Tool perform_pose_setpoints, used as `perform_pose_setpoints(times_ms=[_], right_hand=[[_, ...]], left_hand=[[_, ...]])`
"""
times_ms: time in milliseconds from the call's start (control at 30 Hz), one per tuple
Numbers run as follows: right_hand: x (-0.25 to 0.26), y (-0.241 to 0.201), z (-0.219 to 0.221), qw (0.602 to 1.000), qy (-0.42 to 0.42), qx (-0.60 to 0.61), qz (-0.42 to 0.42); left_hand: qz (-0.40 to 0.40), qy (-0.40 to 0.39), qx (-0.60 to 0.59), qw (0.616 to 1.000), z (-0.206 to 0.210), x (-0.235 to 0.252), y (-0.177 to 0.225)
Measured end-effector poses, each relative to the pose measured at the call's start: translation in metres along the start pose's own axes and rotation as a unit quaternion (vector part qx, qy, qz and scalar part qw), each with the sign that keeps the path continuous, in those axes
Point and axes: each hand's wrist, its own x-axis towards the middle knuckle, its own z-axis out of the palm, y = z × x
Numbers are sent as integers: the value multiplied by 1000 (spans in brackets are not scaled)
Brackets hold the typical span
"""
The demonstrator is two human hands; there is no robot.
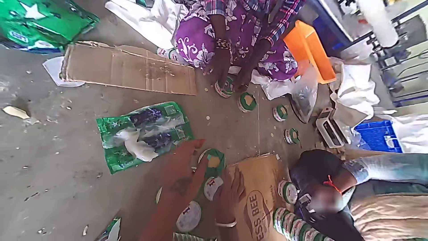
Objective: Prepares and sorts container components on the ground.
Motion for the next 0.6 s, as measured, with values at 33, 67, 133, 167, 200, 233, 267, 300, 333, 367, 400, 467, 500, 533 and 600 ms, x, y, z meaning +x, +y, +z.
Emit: perform_pose_setpoints(times_ms=[33, 67, 133, 167, 200, 233, 267, 300, 333, 367, 400, 467, 500, 533, 600], right_hand=[[1, -1, 1, 1000, -8, -10, -2], [-4, -5, 3, 999, -20, -27, -16], [-21, -16, 1, 997, -42, -43, -55], [-30, -21, -2, 996, -50, -32, -61], [-35, -25, -7, 997, -60, -11, -50], [-35, -25, -10, 998, -61, 2, -33], [-32, -24, -10, 999, -51, -1, -18], [-28, -22, -7, 999, -41, -13, -9], [-25, -20, -6, 999, -50, -14, -3], [-25, -19, -8, 998, -63, -5, -1], [-26, -19, -13, 997, -75, 30, 16], [-30, -9, -22, 991, -55, 103, 70], [-30, -1, -24, 985, -55, 125, 105], [-27, 7, -23, 977, -75, 143, 143], [-23, 20, -10, 968, -123, 133, 175]], left_hand=[[-6, -14, 16, 1000, 0, 0, 0], [-17, -34, 28, 999, 0, 1, 2], [-29, -57, 42, 997, 1, 5, 5], [-36, -62, 40, 997, 3, 6, 6], [-41, -68, 36, 996, 3, 4, 7], [-43, -75, 39, 996, 3, 3, 7], [-41, -87, 49, 994, 2, 3, 5], [-45, -107, 68, 991, 0, 3, 4], [-56, -136, 93, 985, -2, 3, 3], [-69, -171, 122, 975, -3, 5, 4], [-86, -211, 147, 963, -4, 7, 5], [-112, -261, 168, 944, -3, 12, 6], [-117, -273, 162, 941, -1, 11, 5], [-114, -278, 154, 941, 1, 9, 4], [-100, -286, 143, 942, 4, 8, 5]])
